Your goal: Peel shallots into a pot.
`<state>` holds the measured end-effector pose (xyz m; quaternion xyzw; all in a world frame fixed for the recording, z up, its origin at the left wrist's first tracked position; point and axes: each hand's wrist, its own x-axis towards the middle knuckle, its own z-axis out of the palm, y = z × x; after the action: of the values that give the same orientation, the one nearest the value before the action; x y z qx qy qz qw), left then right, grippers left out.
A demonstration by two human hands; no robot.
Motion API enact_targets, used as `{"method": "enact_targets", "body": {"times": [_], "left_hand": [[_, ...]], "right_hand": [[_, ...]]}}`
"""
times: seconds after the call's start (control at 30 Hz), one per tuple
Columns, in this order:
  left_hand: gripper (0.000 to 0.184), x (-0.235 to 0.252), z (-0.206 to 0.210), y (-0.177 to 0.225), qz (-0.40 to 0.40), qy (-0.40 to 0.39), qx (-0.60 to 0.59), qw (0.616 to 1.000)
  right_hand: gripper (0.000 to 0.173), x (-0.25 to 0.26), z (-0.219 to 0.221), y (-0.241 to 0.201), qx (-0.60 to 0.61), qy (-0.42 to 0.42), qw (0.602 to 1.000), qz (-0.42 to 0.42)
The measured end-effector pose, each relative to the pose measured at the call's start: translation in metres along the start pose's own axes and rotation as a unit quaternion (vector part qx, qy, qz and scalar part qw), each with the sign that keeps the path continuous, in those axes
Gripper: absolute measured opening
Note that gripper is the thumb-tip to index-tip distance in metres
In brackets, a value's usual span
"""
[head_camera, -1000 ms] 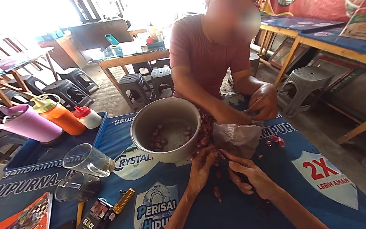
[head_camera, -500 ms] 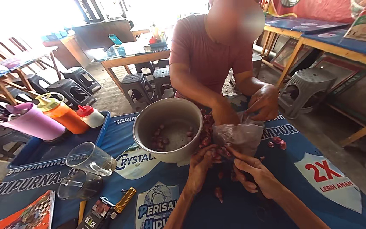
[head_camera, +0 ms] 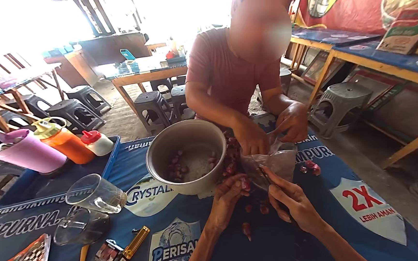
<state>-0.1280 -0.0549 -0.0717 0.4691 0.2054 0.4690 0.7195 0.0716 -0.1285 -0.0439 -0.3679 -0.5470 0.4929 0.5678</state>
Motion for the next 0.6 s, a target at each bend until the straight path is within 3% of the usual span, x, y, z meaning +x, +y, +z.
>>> {"method": "enact_targets", "body": {"times": [0.1, 0.17, 0.3, 0.43, 0.6], "left_hand": [[0.03, 0.0, -0.001, -0.002, -0.004, 0.004, -0.009, 1.0], [0.03, 0.0, -0.002, -0.002, -0.006, 0.01, -0.009, 1.0], [0.029, -0.002, -0.001, -0.002, -0.009, 0.02, -0.003, 1.0], [0.03, -0.002, -0.004, -0.005, -0.013, 0.025, 0.005, 1.0], [0.03, -0.001, -0.003, -0.005, -0.013, 0.027, 0.0, 1.0]], "right_hand": [[0.053, 0.003, -0.013, -0.013, 0.002, 0.07, 0.995, -0.074], [0.054, 0.01, -0.023, -0.025, 0.02, 0.121, 0.99, -0.077], [0.053, 0.027, -0.041, -0.049, 0.023, 0.191, 0.981, 0.028], [0.051, 0.044, -0.056, -0.07, -0.04, 0.14, 0.973, 0.179], [0.029, 0.048, -0.059, -0.07, -0.043, 0.145, 0.968, 0.199]]}}
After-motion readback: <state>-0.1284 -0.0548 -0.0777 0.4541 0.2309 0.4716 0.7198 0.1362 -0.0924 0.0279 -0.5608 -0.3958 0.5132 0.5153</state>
